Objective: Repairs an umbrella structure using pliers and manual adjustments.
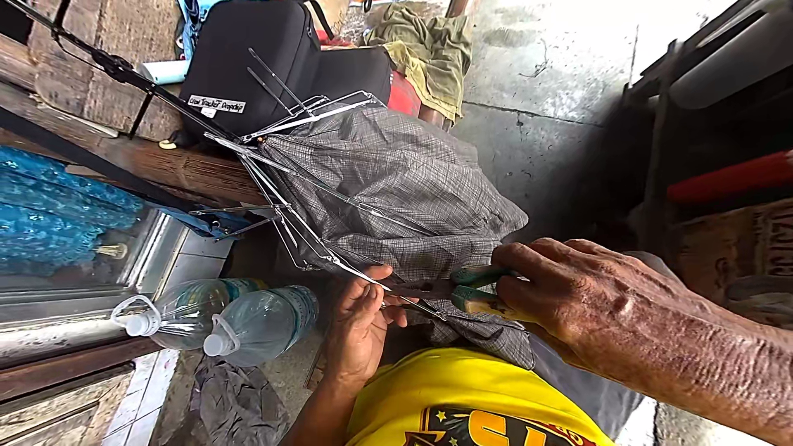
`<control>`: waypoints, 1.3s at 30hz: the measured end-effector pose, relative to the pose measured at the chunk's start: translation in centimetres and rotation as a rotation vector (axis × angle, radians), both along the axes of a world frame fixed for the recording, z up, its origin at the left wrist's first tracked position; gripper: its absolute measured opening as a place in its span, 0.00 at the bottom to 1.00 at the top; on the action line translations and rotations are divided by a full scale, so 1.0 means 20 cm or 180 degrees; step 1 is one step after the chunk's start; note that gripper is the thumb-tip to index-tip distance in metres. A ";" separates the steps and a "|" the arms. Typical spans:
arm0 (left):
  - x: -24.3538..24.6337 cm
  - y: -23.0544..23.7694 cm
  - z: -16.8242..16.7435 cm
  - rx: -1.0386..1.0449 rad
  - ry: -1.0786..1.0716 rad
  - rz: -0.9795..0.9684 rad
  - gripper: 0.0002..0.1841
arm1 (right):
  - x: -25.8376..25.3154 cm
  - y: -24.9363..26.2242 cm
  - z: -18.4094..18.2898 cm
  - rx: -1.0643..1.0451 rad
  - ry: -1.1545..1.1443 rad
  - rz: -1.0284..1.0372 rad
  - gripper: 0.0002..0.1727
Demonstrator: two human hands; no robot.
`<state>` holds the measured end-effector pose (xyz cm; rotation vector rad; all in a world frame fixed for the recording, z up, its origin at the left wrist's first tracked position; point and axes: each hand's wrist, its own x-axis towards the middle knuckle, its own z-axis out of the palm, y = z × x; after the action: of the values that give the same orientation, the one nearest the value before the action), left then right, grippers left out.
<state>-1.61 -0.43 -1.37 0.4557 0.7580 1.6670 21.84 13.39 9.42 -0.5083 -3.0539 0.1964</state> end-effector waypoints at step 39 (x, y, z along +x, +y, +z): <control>0.07 0.00 0.06 -0.0763 -0.0009 0.0355 0.12 | 0.11 -0.02 -0.04 -0.0082 0.0064 -0.0241 0.05</control>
<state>-0.23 -0.35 -0.17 0.2458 0.9825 1.6531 24.13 12.91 8.69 -0.6183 -3.0100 0.2370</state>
